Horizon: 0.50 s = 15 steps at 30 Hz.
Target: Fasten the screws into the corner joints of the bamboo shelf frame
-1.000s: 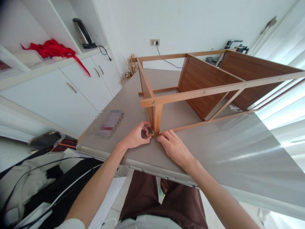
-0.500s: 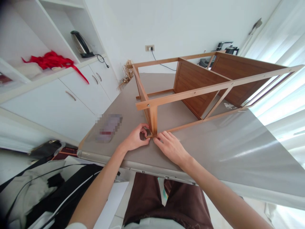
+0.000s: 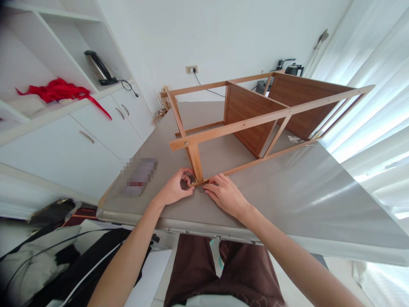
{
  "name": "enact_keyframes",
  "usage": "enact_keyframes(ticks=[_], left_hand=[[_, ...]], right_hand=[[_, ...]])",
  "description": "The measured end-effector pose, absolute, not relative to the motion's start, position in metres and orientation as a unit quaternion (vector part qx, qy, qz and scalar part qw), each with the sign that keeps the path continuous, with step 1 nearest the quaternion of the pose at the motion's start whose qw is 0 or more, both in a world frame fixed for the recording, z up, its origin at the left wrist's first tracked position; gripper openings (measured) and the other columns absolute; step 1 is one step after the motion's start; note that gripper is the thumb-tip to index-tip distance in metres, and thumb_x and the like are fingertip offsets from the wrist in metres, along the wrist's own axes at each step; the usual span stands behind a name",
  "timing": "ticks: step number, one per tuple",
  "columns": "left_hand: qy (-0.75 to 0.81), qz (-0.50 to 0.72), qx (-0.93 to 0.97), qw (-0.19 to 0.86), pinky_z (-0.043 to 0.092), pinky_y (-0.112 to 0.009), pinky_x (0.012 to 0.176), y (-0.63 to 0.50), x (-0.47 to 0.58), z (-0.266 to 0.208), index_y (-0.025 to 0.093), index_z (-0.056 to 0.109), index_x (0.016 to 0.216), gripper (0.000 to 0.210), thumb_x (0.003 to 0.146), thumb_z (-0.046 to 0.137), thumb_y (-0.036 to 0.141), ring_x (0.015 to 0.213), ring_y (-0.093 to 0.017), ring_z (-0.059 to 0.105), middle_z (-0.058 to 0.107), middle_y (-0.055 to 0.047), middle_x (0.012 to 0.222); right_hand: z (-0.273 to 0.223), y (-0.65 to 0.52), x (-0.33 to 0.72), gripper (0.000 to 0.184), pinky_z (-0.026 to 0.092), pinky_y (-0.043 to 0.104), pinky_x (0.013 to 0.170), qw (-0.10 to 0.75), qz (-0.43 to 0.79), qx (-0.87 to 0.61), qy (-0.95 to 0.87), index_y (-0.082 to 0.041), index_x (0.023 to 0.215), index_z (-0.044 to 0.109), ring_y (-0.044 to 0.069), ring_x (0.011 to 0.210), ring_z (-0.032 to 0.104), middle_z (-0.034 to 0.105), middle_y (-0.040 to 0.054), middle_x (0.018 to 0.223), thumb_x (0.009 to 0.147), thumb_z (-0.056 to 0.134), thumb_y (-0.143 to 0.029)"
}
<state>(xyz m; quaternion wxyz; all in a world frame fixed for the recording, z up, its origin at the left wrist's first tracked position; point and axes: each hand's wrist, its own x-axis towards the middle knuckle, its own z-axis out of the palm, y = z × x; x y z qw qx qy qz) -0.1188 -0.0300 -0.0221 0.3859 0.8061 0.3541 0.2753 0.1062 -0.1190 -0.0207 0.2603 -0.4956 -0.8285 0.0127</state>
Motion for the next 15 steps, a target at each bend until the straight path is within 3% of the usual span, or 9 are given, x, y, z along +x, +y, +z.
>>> enact_keyframes(ticks=[15], left_hand=[[0.349, 0.273, 0.803, 0.398, 0.046, -0.029, 0.082, -0.0287, -0.1187, -0.0248, 0.021, 0.047, 0.116, 0.047, 0.073, 0.068, 0.018, 0.075, -0.013, 0.057, 0.054, 0.005, 0.076]], right_hand=[[-0.0181, -0.12, 0.1, 0.022, 0.049, 0.039, 0.083, 0.263, 0.032, -0.466, -0.844, -0.02, 0.098, 0.062, 0.022, 0.092, 0.051, 0.058, 0.0087, 0.095, 0.101, 0.04, -0.019]])
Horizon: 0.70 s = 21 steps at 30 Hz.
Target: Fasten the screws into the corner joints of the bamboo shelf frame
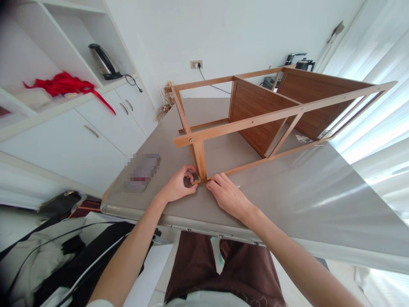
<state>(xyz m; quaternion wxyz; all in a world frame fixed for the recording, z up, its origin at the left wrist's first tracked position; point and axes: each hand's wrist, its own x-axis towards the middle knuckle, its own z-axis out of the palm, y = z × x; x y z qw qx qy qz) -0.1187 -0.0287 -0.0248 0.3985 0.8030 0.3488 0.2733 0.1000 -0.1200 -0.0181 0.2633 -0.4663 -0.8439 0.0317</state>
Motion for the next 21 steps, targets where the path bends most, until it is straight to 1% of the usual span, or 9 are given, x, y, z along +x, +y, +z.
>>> enact_keyframes(ticks=[8, 13, 21], left_hand=[[0.347, 0.278, 0.798, 0.407, 0.047, -0.029, 0.08, -0.028, -0.119, -0.024, 0.021, 0.047, 0.115, 0.049, 0.072, 0.069, 0.018, 0.075, -0.013, 0.057, 0.054, 0.004, 0.077], [0.34, 0.283, 0.796, 0.414, 0.047, -0.029, 0.079, -0.028, -0.119, -0.027, 0.021, 0.047, 0.116, 0.05, 0.072, 0.069, 0.017, 0.073, -0.013, 0.057, 0.054, 0.004, 0.077], [0.342, 0.288, 0.791, 0.417, 0.048, -0.029, 0.08, -0.027, -0.119, -0.029, 0.021, 0.047, 0.115, 0.05, 0.07, 0.07, 0.017, 0.074, -0.013, 0.058, 0.056, 0.004, 0.078]], right_hand=[[-0.023, -0.114, 0.093, 0.023, 0.049, 0.039, 0.084, 0.272, 0.043, -0.438, -0.856, -0.02, 0.099, 0.061, 0.022, 0.092, 0.051, 0.058, 0.0086, 0.096, 0.101, 0.038, -0.017], [-0.022, -0.113, 0.09, 0.023, 0.049, 0.04, 0.085, 0.263, 0.029, -0.447, -0.854, -0.019, 0.1, 0.062, 0.022, 0.091, 0.052, 0.06, 0.0093, 0.097, 0.102, 0.039, -0.019], [-0.023, -0.114, 0.088, 0.023, 0.049, 0.039, 0.085, 0.259, -0.003, -0.451, -0.854, -0.02, 0.1, 0.064, 0.022, 0.091, 0.055, 0.063, 0.0088, 0.095, 0.101, 0.041, -0.02]])
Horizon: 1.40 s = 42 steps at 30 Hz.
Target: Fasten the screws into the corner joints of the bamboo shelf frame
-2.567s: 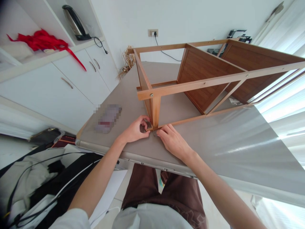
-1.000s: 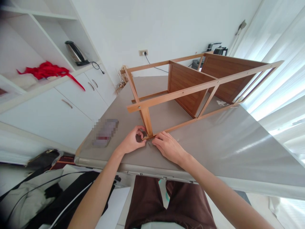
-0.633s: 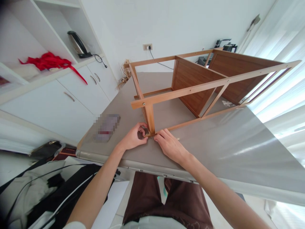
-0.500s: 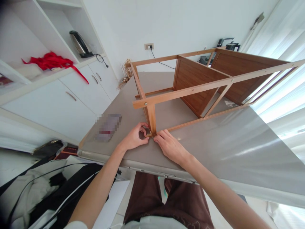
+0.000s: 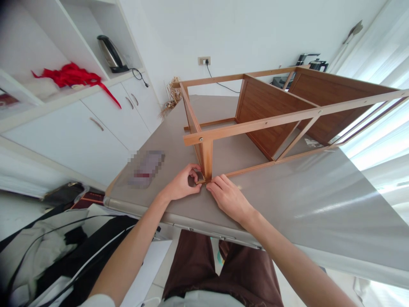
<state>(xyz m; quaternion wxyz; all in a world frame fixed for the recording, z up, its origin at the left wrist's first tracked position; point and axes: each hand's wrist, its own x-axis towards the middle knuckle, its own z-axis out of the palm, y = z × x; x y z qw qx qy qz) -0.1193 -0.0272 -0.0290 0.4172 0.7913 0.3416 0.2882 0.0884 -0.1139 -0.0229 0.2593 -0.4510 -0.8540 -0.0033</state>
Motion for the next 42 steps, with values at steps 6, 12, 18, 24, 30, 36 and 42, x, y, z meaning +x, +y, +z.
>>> enact_keyframes(ticks=[6, 12, 18, 24, 30, 36, 42], left_hand=[[0.334, 0.29, 0.795, 0.414, 0.048, -0.029, 0.079, -0.027, -0.12, -0.029, 0.021, 0.047, 0.116, 0.05, 0.071, 0.069, 0.017, 0.074, -0.013, 0.057, 0.055, 0.004, 0.077], [0.339, 0.284, 0.799, 0.407, 0.048, -0.028, 0.079, -0.028, -0.12, -0.026, 0.021, 0.047, 0.115, 0.048, 0.071, 0.068, 0.017, 0.073, -0.012, 0.057, 0.055, 0.005, 0.077], [0.348, 0.277, 0.8, 0.403, 0.047, -0.028, 0.081, -0.029, -0.12, -0.025, 0.021, 0.047, 0.115, 0.048, 0.072, 0.068, 0.018, 0.074, -0.013, 0.057, 0.055, 0.005, 0.077], [0.346, 0.277, 0.8, 0.403, 0.047, -0.028, 0.081, -0.029, -0.119, -0.024, 0.021, 0.046, 0.115, 0.048, 0.072, 0.068, 0.018, 0.074, -0.013, 0.056, 0.054, 0.005, 0.077], [0.345, 0.275, 0.799, 0.408, 0.047, -0.027, 0.08, -0.028, -0.12, -0.025, 0.021, 0.046, 0.116, 0.048, 0.073, 0.068, 0.019, 0.073, -0.012, 0.056, 0.054, 0.005, 0.077], [0.341, 0.282, 0.798, 0.408, 0.047, -0.028, 0.08, -0.028, -0.12, -0.027, 0.021, 0.046, 0.116, 0.05, 0.072, 0.068, 0.017, 0.074, -0.012, 0.057, 0.054, 0.005, 0.077], [0.338, 0.284, 0.8, 0.406, 0.048, -0.028, 0.08, -0.027, -0.12, -0.028, 0.021, 0.046, 0.115, 0.049, 0.072, 0.069, 0.017, 0.074, -0.013, 0.057, 0.054, 0.005, 0.077]], right_hand=[[-0.02, -0.114, 0.097, 0.02, 0.05, 0.038, 0.082, 0.26, -0.024, -0.488, -0.833, -0.021, 0.091, 0.065, 0.021, 0.087, 0.058, 0.065, 0.0076, 0.09, 0.099, 0.049, -0.028], [-0.024, -0.12, 0.101, 0.017, 0.051, 0.041, 0.087, 0.279, -0.005, -0.513, -0.812, -0.023, 0.095, 0.068, 0.024, 0.1, 0.058, 0.064, 0.0094, 0.106, 0.097, 0.052, -0.027], [-0.03, -0.118, 0.105, 0.014, 0.05, 0.041, 0.088, 0.28, 0.046, -0.515, -0.809, -0.023, 0.1, 0.066, 0.023, 0.101, 0.058, 0.064, 0.0076, 0.105, 0.097, 0.053, -0.025], [-0.025, -0.12, 0.103, 0.019, 0.048, 0.039, 0.087, 0.254, 0.081, -0.483, -0.834, -0.022, 0.097, 0.063, 0.021, 0.097, 0.057, 0.063, 0.0065, 0.097, 0.101, 0.045, -0.025], [-0.022, -0.123, 0.102, 0.021, 0.048, 0.039, 0.084, 0.267, 0.057, -0.486, -0.83, -0.022, 0.102, 0.063, 0.022, 0.092, 0.053, 0.059, 0.0078, 0.094, 0.101, 0.042, -0.023], [-0.019, -0.121, 0.099, 0.021, 0.048, 0.038, 0.084, 0.254, 0.033, -0.481, -0.839, -0.02, 0.102, 0.062, 0.023, 0.092, 0.048, 0.056, 0.0087, 0.096, 0.1, 0.042, -0.018], [-0.018, -0.118, 0.095, 0.019, 0.047, 0.037, 0.084, 0.241, 0.012, -0.494, -0.835, -0.019, 0.1, 0.063, 0.022, 0.09, 0.048, 0.057, 0.0087, 0.096, 0.099, 0.044, -0.017]])
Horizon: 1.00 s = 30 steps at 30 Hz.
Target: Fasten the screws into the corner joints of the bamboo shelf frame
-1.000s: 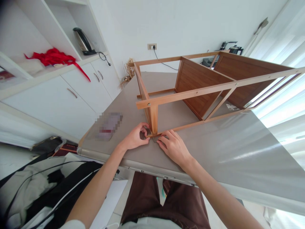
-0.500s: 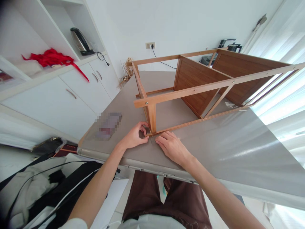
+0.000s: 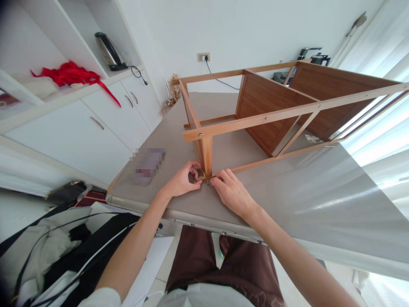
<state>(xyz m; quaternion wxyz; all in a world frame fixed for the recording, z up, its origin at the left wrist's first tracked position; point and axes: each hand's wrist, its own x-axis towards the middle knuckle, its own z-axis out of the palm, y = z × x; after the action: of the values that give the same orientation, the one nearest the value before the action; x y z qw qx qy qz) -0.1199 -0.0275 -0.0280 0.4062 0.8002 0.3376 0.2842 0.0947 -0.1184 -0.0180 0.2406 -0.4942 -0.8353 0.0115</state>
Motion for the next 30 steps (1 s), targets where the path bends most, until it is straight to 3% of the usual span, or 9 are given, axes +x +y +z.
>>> enact_keyframes(ticks=[11, 30], left_hand=[[0.338, 0.28, 0.799, 0.411, 0.048, -0.029, 0.08, -0.0267, -0.1203, -0.029, 0.021, 0.046, 0.115, 0.05, 0.072, 0.069, 0.017, 0.074, -0.013, 0.057, 0.054, 0.005, 0.077], [0.334, 0.287, 0.799, 0.41, 0.047, -0.029, 0.08, -0.027, -0.1204, -0.0289, 0.021, 0.046, 0.115, 0.05, 0.071, 0.069, 0.017, 0.074, -0.013, 0.057, 0.055, 0.004, 0.077]], right_hand=[[-0.0229, -0.1218, 0.0935, 0.019, 0.046, 0.035, 0.084, 0.215, -0.022, -0.492, -0.844, -0.02, 0.097, 0.063, 0.022, 0.092, 0.048, 0.056, 0.008, 0.097, 0.098, 0.045, -0.016], [-0.0213, -0.1192, 0.0969, 0.02, 0.047, 0.036, 0.083, 0.241, -0.003, -0.484, -0.841, -0.021, 0.099, 0.062, 0.022, 0.09, 0.048, 0.057, 0.0085, 0.098, 0.098, 0.043, -0.014]])
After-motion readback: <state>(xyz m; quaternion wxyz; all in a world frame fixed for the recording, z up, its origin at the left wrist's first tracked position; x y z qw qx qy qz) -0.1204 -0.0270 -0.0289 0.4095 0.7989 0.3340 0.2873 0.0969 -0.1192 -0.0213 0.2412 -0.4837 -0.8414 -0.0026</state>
